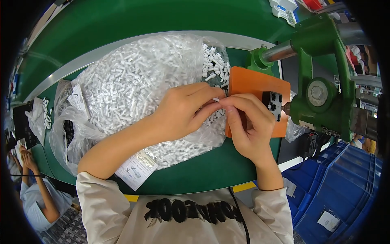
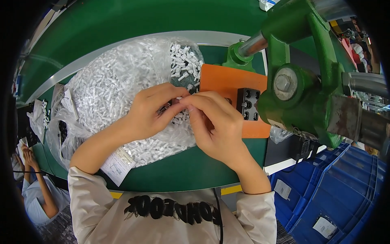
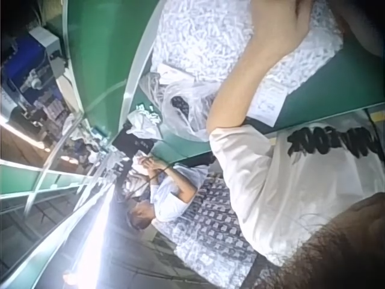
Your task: The person assembles small plastic components by hand, pressing small white parts into an orange base using a manual press machine.
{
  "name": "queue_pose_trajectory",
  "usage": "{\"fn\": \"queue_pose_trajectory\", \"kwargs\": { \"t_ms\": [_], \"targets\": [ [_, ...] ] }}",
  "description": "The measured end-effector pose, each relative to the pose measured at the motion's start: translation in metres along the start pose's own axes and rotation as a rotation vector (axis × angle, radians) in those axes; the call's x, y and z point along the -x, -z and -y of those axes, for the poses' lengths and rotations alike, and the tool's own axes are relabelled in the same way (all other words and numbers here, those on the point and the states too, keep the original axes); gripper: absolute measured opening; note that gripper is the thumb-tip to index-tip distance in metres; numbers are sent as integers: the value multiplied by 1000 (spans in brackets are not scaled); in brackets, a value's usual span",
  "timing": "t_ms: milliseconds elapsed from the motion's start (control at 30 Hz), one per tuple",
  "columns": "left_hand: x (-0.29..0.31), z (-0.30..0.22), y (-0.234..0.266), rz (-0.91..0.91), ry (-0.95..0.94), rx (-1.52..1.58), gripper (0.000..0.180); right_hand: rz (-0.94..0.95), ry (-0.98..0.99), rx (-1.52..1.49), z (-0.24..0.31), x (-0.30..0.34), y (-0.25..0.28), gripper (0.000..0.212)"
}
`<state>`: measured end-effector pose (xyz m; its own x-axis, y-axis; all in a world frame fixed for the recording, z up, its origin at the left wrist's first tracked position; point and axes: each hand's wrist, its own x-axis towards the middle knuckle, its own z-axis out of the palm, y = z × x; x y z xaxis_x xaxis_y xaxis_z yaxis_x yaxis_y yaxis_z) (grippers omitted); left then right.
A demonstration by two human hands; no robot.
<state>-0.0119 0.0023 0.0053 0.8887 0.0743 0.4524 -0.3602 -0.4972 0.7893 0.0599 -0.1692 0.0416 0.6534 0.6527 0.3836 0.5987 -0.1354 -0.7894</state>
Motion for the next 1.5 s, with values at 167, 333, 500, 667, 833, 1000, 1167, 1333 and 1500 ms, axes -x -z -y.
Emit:
{"fn": "queue_pose_trajectory", "kwargs": {
  "t_ms": [167,333,500,667,833,1000,1167,1333,1500],
  "targets": [
    [1,1,4,63,0,-13,23,22,-28,2,3,0,1,20],
    [1,2,3,57,3,-2,23,43,-47,-7,2,2,2,22],
    [0,-1,3,22,43,37,18,63,-61,-16,3,1,1,22],
    [-1,-1,3,36,44,34,18,37,-53,-15,2,2,1,22],
    [0,-1,3,31,49,40,17,21,-57,-10,3,0,0,22],
    [0,-1,2,19,55,57,18,20,-58,11,3,0,0,21],
    [0,-1,3,27,65,66,18,34,-40,29,4,-1,0,21],
    [0,-1,3,25,70,75,19,55,6,65,3,-2,0,21],
    [0,-2,4,32,80,73,19,77,20,75,4,-3,-1,20]
  ]
}}
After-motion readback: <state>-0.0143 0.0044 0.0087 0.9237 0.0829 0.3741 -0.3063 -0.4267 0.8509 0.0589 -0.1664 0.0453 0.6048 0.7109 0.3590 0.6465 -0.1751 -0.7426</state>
